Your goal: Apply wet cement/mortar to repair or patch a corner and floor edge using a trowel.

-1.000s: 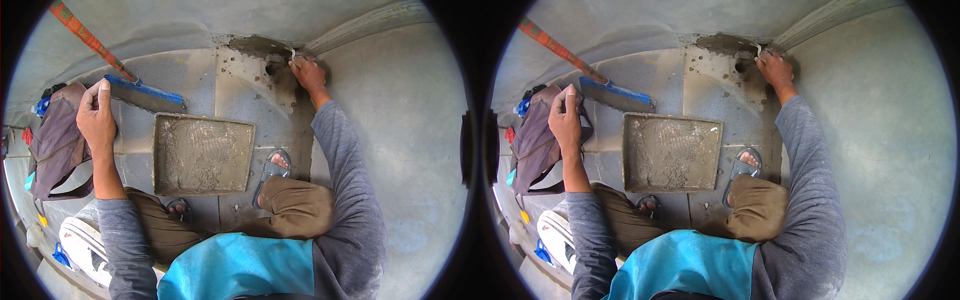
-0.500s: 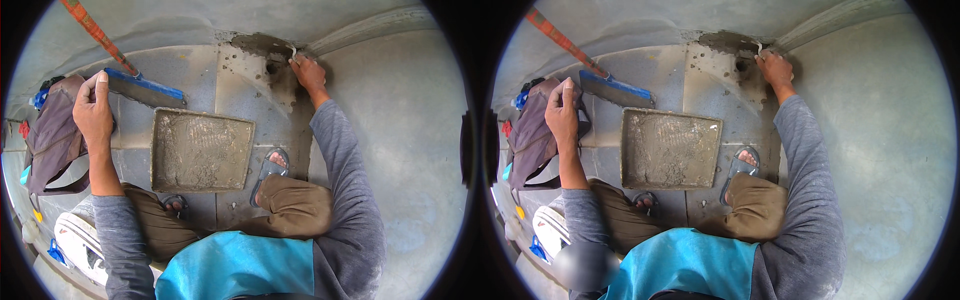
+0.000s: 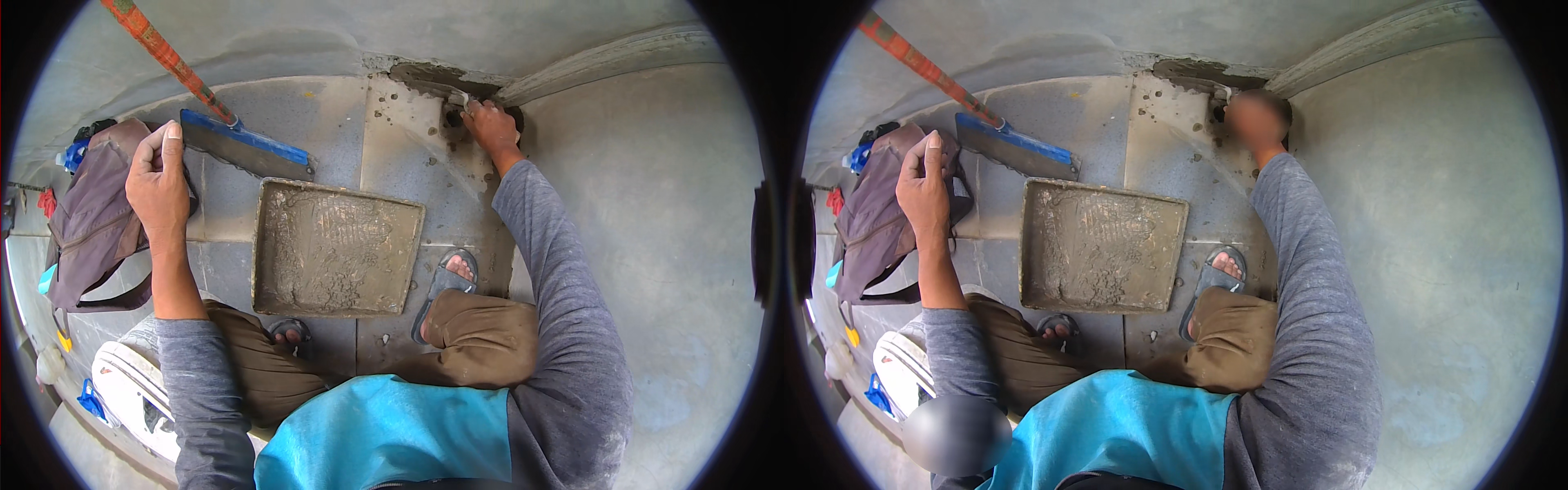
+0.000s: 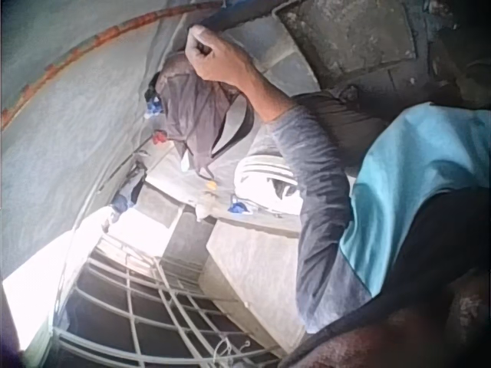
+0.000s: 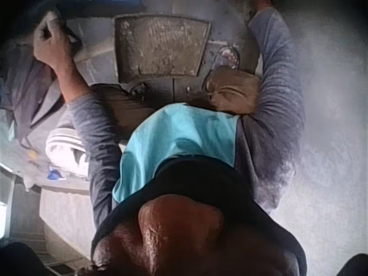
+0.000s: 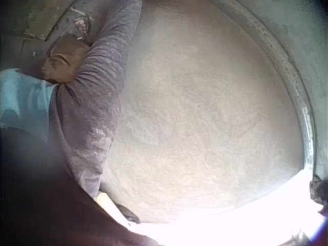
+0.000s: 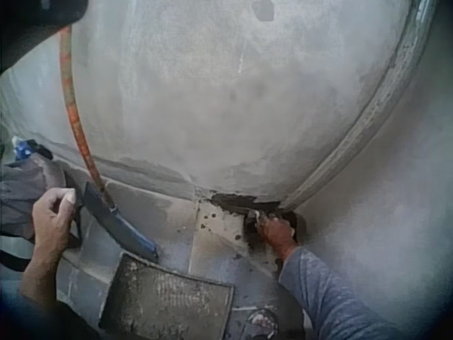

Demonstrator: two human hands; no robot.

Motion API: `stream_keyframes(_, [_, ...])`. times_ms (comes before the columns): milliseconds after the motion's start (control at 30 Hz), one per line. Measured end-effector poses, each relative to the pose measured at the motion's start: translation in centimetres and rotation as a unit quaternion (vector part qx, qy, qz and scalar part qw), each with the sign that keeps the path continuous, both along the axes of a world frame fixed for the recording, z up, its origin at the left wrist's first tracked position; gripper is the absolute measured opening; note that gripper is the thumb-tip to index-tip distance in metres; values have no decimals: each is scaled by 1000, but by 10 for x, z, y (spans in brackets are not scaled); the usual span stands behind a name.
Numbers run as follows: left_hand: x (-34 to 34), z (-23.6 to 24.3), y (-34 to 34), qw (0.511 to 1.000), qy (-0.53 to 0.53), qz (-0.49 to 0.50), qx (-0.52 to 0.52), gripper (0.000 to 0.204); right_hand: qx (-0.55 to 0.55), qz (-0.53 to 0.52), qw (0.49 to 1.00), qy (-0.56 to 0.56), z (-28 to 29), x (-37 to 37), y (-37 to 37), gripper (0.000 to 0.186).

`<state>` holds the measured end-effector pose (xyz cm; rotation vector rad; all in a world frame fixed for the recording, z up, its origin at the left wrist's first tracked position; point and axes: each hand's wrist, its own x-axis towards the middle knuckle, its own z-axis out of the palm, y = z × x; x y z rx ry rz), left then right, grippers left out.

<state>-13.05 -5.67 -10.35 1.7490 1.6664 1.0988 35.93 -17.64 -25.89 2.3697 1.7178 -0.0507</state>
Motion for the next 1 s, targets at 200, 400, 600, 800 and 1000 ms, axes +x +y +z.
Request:
stream_keyframes(200, [2,0,0,1000,-8,0,-15,29,-3,-13,1000,12,5,0,5,33])
stream_keyframes(400, [8,-5,3,1000,5,-6,-10,29,-22,20,999,11,4,-12,10,35])
stream_keyframes(600, [-2,-9,5,1000,-8,-5,-16,29,-32,-48,998,31,52,1,20,38])
stream_keyframes(800, [4,-4,4,999,-28,-27,8,31,-17,-76,997,-14,69,19,-16,37])
stream_keyframes(1000, [3,-5,2,1000,-6,-22,-4,33,29,-24,999,-16,62,5,-6,34])
